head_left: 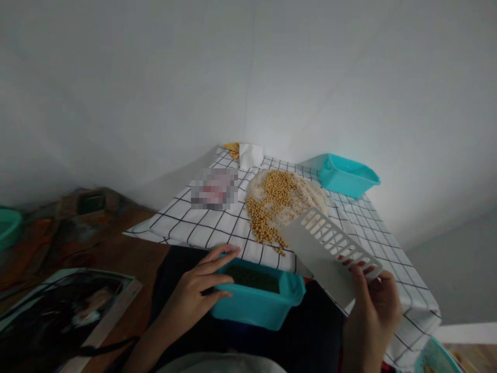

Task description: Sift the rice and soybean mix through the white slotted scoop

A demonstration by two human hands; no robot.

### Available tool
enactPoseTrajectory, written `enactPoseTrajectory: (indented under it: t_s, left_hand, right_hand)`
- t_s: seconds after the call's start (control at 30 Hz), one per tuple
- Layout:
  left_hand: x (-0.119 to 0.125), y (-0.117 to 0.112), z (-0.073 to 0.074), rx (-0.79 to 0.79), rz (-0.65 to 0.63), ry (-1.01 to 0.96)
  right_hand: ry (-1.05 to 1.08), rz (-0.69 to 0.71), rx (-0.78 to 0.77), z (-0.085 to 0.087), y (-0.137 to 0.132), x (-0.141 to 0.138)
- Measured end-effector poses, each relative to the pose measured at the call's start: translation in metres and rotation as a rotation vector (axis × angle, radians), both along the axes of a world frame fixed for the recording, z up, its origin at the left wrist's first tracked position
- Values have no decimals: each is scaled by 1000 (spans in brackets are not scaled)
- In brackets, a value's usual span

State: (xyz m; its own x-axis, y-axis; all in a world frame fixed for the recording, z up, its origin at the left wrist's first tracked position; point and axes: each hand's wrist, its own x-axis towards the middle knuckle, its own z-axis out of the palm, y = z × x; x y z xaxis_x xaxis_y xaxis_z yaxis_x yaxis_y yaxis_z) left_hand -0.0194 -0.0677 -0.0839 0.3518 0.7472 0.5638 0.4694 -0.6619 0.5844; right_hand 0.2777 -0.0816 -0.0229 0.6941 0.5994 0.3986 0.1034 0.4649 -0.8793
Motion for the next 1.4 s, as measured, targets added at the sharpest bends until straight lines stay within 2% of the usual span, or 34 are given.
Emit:
enactPoseTrajectory:
  t_s: [0.23, 0.47, 0.67, 0.8, 0.9, 1.0, 1.17, 1.4]
  left_hand:
    - [2, 1, -2, -9, 4, 2]
    - [0, 0, -2, -20, 1, -3]
    - [1, 0, 0, -21, 2, 6]
    - [1, 0, 0, -16, 5, 15]
    - [1, 0, 0, -18, 10, 18]
    - [1, 0, 1, -25, 13, 20]
    - [1, -1, 2, -22, 8, 24]
    - [2, 0, 0, -38, 1, 9]
  right_hand:
    - [-10, 72, -49, 1, -3, -11]
    - [-4, 83, -38, -4, 1, -12]
    - [-15, 78, -58, 0, -4, -15]
    - [36, 81, -52, 0, -7, -8]
    - [87, 14, -40, -4, -7, 4]
    - [41, -29, 9, -8, -6, 14]
    - [-13, 48, -11, -6, -11, 15]
    - [25, 85, -12, -1, -18, 10]
